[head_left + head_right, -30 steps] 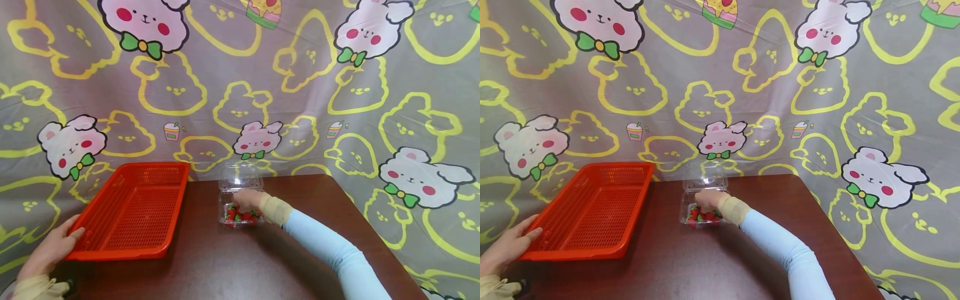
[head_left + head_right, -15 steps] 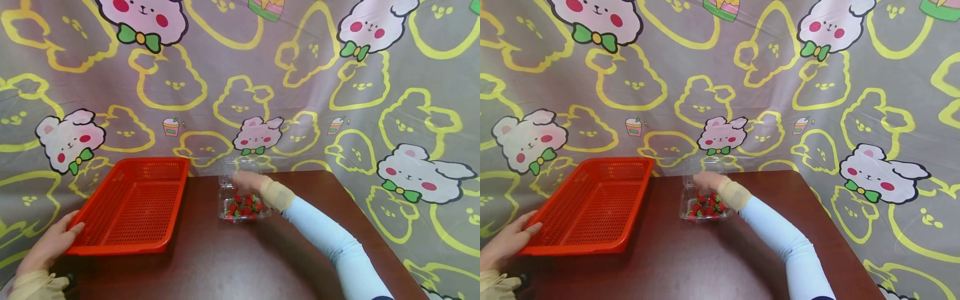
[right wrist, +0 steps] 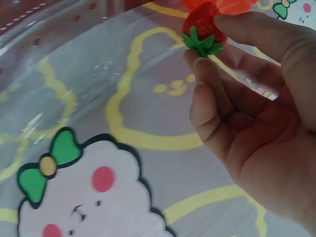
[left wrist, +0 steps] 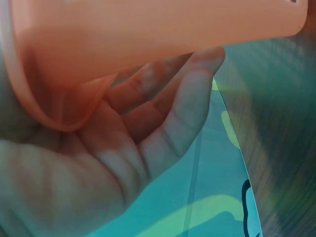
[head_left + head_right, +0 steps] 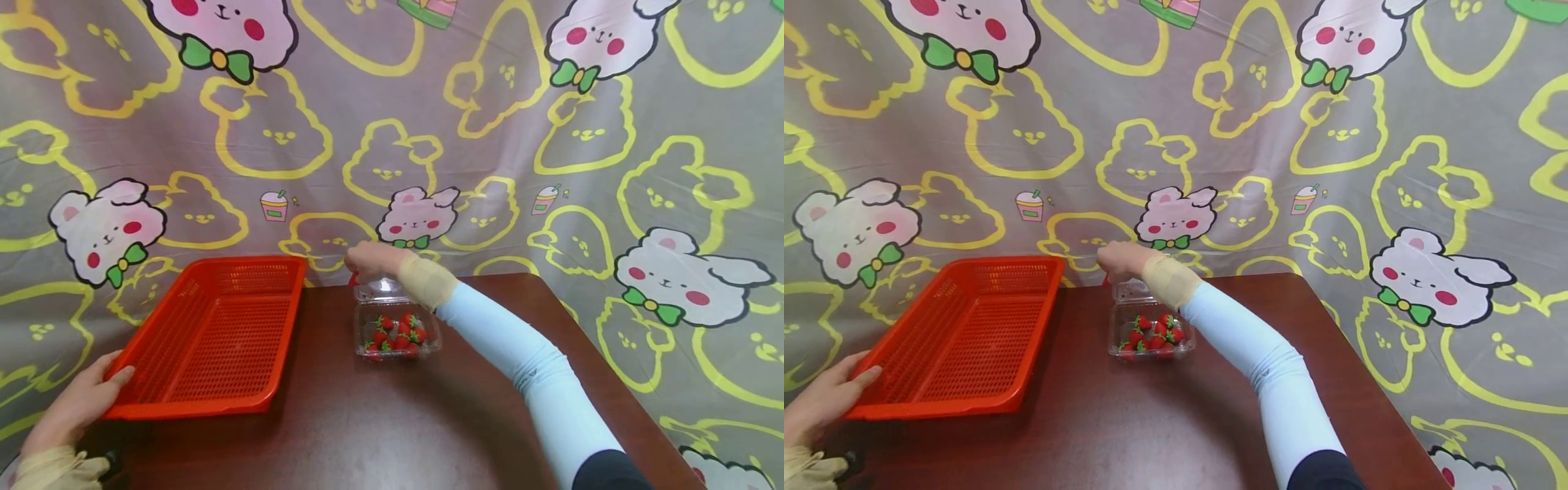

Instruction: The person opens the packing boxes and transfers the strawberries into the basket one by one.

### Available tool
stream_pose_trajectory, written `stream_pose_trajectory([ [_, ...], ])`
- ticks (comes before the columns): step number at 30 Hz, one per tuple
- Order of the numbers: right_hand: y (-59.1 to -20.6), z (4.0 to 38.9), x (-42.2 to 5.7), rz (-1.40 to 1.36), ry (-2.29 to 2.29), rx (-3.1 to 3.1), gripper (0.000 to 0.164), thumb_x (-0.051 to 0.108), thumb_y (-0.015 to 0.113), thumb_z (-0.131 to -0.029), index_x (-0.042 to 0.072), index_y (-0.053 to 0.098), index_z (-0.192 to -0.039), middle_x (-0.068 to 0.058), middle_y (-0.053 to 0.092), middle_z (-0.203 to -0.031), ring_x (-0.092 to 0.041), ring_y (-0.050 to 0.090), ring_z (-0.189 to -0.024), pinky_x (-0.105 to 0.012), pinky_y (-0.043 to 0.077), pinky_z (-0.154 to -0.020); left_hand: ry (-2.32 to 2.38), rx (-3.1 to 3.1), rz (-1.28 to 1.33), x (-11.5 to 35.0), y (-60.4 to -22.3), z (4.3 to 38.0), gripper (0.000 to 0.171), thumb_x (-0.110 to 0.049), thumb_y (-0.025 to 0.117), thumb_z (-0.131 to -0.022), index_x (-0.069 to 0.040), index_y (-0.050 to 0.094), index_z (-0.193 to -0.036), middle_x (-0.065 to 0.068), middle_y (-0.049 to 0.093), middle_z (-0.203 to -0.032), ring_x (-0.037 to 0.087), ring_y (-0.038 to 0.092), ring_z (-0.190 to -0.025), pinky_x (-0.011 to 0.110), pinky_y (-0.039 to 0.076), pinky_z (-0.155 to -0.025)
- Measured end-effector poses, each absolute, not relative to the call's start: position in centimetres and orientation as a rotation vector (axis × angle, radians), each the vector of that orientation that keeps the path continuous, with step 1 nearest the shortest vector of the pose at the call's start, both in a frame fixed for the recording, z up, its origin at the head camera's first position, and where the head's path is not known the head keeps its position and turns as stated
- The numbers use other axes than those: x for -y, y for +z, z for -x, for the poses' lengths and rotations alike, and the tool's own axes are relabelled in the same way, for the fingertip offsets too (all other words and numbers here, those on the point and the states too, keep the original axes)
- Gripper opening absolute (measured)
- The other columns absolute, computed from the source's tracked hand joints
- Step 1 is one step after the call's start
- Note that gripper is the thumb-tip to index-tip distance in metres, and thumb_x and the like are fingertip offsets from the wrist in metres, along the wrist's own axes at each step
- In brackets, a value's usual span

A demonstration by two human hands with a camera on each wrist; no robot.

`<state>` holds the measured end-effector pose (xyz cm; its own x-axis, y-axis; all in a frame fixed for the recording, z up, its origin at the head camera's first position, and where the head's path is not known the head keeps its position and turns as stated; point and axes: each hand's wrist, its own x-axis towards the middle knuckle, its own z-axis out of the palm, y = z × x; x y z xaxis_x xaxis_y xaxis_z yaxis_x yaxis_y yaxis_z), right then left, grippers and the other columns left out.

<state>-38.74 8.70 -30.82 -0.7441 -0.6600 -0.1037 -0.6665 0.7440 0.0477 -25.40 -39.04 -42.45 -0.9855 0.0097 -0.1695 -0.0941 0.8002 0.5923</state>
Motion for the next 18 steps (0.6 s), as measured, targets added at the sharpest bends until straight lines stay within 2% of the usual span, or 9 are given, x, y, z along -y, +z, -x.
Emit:
stream_pose_trajectory([
  [6,-29.9,39.0,-6.0,1.161,0.129,-2.846,0.012,0.013,0.068,-0.087,0.008,0.068,-0.098,-0.003,0.065,-0.09,-0.018,0.056,-0.08,-0.029,0.048,-0.074,0.905,-2.873,0.042,39.1,-43.1,25.3,0.066,-0.036,0.031,-0.106,0.019,0.02,-0.14,0.045,0.041,-0.126,0.046,0.051,-0.104,0.043,0.038,-0.083],
  [9,-29.6,38.9,-4.8,1.167,0.129,-2.857,0.014,0.017,0.07,-0.087,0.009,0.067,-0.097,0.0,0.062,-0.086,-0.017,0.054,-0.079,-0.028,0.046,-0.073,0.901,-2.877,0.044,39.1,-43.5,25.3,0.065,-0.036,0.032,-0.106,0.018,0.023,-0.14,0.044,0.043,-0.126,0.032,0.056,-0.096,0.034,0.036,-0.079],
  [13,-29.3,38.7,-3.2,1.184,0.103,-2.854,0.012,0.015,0.069,-0.086,0.009,0.068,-0.095,0.003,0.057,-0.08,-0.014,0.05,-0.073,-0.026,0.04,-0.066,0.916,-2.867,0.069,39.1,-43.7,25.3,0.066,-0.037,0.032,-0.105,0.018,0.023,-0.14,0.043,0.044,-0.126,0.015,0.055,-0.09,0.031,0.036,-0.076],
  [16,-29.2,38.7,-2.0,1.189,0.082,-2.83,0.012,0.014,0.067,-0.088,0.009,0.068,-0.099,0.004,0.057,-0.079,-0.012,0.05,-0.071,-0.024,0.04,-0.063,0.923,-2.856,0.079,39.1,-43.7,25.4,0.068,-0.039,0.031,-0.105,0.019,0.022,-0.141,0.043,0.044,-0.125,0.019,0.056,-0.091,0.032,0.037,-0.077],
  [18,-29.2,38.8,-1.3,1.189,0.091,-2.828,0.012,0.014,0.066,-0.089,0.01,0.066,-0.1,0.004,0.056,-0.079,-0.011,0.051,-0.071,-0.023,0.04,-0.063,0.92,-2.856,0.082,39.1,-43.7,25.4,0.069,-0.04,0.031,-0.105,0.018,0.022,-0.141,0.043,0.044,-0.126,0.027,0.057,-0.094,0.033,0.036,-0.077],
])
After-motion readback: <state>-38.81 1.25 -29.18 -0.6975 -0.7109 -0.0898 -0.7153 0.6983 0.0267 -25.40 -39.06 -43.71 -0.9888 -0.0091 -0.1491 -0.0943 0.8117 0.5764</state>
